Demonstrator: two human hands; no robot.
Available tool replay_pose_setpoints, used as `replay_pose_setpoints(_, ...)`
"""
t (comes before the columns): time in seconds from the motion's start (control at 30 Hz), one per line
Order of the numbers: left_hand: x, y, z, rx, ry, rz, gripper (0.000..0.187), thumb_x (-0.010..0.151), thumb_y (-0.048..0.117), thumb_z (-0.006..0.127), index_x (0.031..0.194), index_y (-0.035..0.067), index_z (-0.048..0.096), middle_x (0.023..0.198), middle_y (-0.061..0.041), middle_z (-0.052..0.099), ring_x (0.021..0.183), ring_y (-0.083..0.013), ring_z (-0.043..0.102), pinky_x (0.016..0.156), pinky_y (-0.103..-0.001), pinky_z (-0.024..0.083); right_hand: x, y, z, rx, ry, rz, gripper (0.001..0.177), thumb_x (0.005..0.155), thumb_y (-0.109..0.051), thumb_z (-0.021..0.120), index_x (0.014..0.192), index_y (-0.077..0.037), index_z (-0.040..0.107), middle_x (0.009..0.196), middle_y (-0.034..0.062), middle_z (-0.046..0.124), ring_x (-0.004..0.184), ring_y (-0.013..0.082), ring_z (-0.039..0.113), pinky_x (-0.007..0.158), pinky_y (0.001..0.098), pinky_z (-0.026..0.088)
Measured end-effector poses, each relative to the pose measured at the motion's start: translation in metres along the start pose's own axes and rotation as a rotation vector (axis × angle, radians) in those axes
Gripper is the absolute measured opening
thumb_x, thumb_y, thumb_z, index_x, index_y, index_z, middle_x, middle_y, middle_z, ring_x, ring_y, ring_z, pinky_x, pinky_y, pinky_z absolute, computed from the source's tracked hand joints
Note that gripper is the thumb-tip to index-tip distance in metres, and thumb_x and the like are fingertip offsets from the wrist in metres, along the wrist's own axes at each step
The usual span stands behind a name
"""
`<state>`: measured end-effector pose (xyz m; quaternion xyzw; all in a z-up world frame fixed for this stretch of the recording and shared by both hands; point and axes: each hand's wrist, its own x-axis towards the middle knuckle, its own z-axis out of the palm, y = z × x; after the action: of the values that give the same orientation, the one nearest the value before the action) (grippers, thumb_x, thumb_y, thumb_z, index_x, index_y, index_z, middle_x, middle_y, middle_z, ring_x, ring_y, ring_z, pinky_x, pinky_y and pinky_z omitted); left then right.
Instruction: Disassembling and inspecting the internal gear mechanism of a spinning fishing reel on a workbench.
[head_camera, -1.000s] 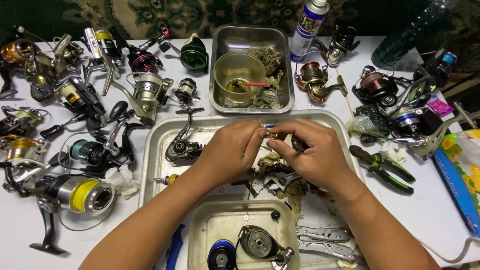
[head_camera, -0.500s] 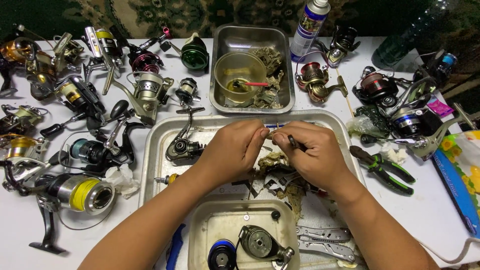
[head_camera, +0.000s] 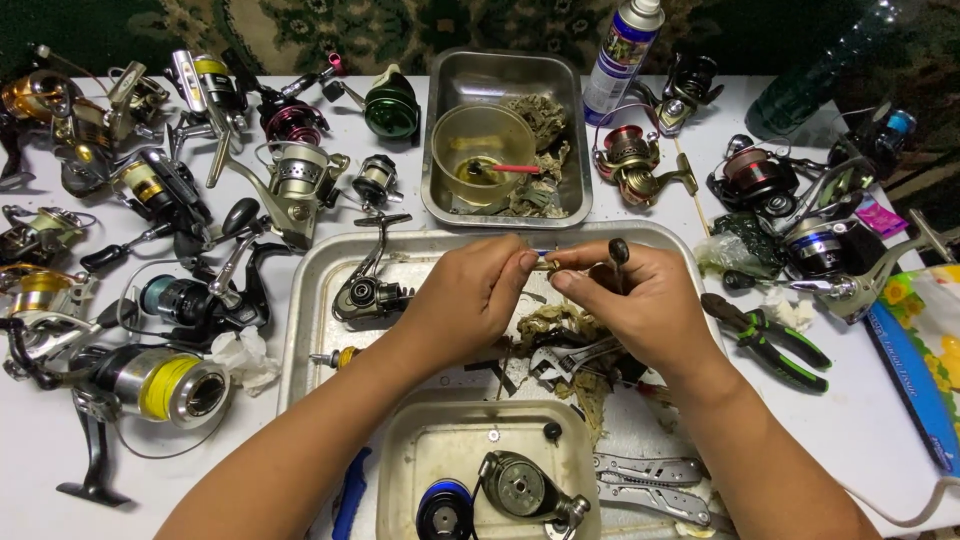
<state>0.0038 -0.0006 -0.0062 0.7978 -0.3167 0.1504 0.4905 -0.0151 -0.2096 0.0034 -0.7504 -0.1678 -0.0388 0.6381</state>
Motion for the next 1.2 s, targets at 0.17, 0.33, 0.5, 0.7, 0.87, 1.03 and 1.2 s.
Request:
replay_pose_setpoints(0.17, -0.002, 0.0, 0.002, -0.02, -0.023, -0.022, 0.036, 0.109, 0.025, 0.042, 0.081, 0.008, 0.056, 0.061, -0.017, 0.055, 0.063, -0.0393, 0.063, 0.056, -0.041, 0.053, 0.001, -0.015, 0.005, -0.119, 0.052, -0.056, 0.021, 0.082, -0.001, 0.08, 0.103, 0.0, 0.079, 0.058, 0.0067, 0.065, 0.051, 0.0051, 0.045, 0.046, 0.0206, 0.036)
replay_pose_setpoints(0.33, -0.002, 0.0, 0.002, -0.046, -0.028, -0.039, 0.038, 0.109, 0.026, 0.041, 0.08, 0.007, 0.057, 0.06, -0.016, 0.056, 0.061, -0.0381, 0.063, 0.056, -0.04, 0.053, 0.004, -0.028, 0.008, -0.22, 0.053, -0.11, 0.017, 0.084, -0.005, 0.081, 0.101, -0.005, 0.081, 0.071, 0.0103, 0.074, 0.048, 0.0069, 0.046, 0.045, 0.0243, 0.039)
replay_pose_setpoints(0.5, 0.001, 0.001, -0.001, -0.201, -0.103, -0.169, 0.044, 0.111, 0.028, 0.037, 0.075, 0.008, 0.055, 0.053, -0.013, 0.05, 0.051, -0.0238, 0.05, 0.054, -0.036, 0.048, 0.006, -0.033, 0.008, -0.165, 0.017, -0.127, 0.018, 0.084, 0.0, 0.079, 0.102, -0.003, 0.081, 0.081, 0.0151, 0.078, 0.059, 0.0126, 0.057, 0.054, 0.0288, 0.046)
replay_pose_setpoints(0.7, -0.006, -0.016, 0.013, -0.597, -0.211, -0.362, 0.051, 0.113, 0.035, 0.03, 0.07, 0.017, 0.052, 0.054, 0.009, 0.04, 0.051, -0.0056, 0.035, 0.05, -0.019, 0.035, 0.005, -0.036, 0.009, -0.183, 0.027, -0.159, 0.017, 0.085, -0.001, 0.08, 0.101, -0.005, 0.082, 0.083, 0.0114, 0.079, 0.069, 0.0093, 0.057, 0.058, 0.0287, 0.047)
replay_pose_setpoints(0.87, -0.001, -0.002, 0.003, -0.566, -0.228, -0.372, 0.051, 0.113, 0.035, 0.035, 0.077, 0.01, 0.06, 0.05, 0.003, 0.044, 0.052, -0.0082, 0.038, 0.052, -0.022, 0.037, 0.004, -0.038, 0.011, -0.21, 0.067, -0.179, 0.012, 0.084, -0.005, 0.082, 0.096, -0.003, 0.08, 0.073, 0.009, 0.074, 0.054, 0.0084, 0.047, 0.05, 0.0265, 0.042)
replay_pose_setpoints(1.03, 0.002, 0.021, -0.01, -0.452, -0.14, -0.29, 0.029, 0.108, 0.025, 0.05, 0.09, 0.008, 0.066, 0.06, -0.002, 0.055, 0.063, -0.0113, 0.047, 0.061, -0.028, 0.045, 0.005, -0.027, 0.0, -0.206, 0.098, -0.13, 0.006, 0.091, -0.004, 0.073, 0.091, 0.0, 0.078, 0.064, 0.0102, 0.067, 0.049, 0.0105, 0.044, 0.048, 0.0241, 0.038)
replay_pose_setpoints(1.2, 0.008, 0.021, -0.018, -0.524, -0.06, -0.3, 0.022, 0.103, 0.019, 0.061, 0.111, 0.001, 0.07, 0.077, -0.008, 0.064, 0.073, -0.0126, 0.052, 0.067, -0.026, 0.048, 0.016, -0.04, -0.015, -0.398, 0.02, -0.174, 0.024, 0.087, -0.003, 0.075, 0.065, 0.0, 0.066, 0.06, 0.0096, 0.065, 0.045, 0.0111, 0.036, 0.043, 0.0292, 0.03)
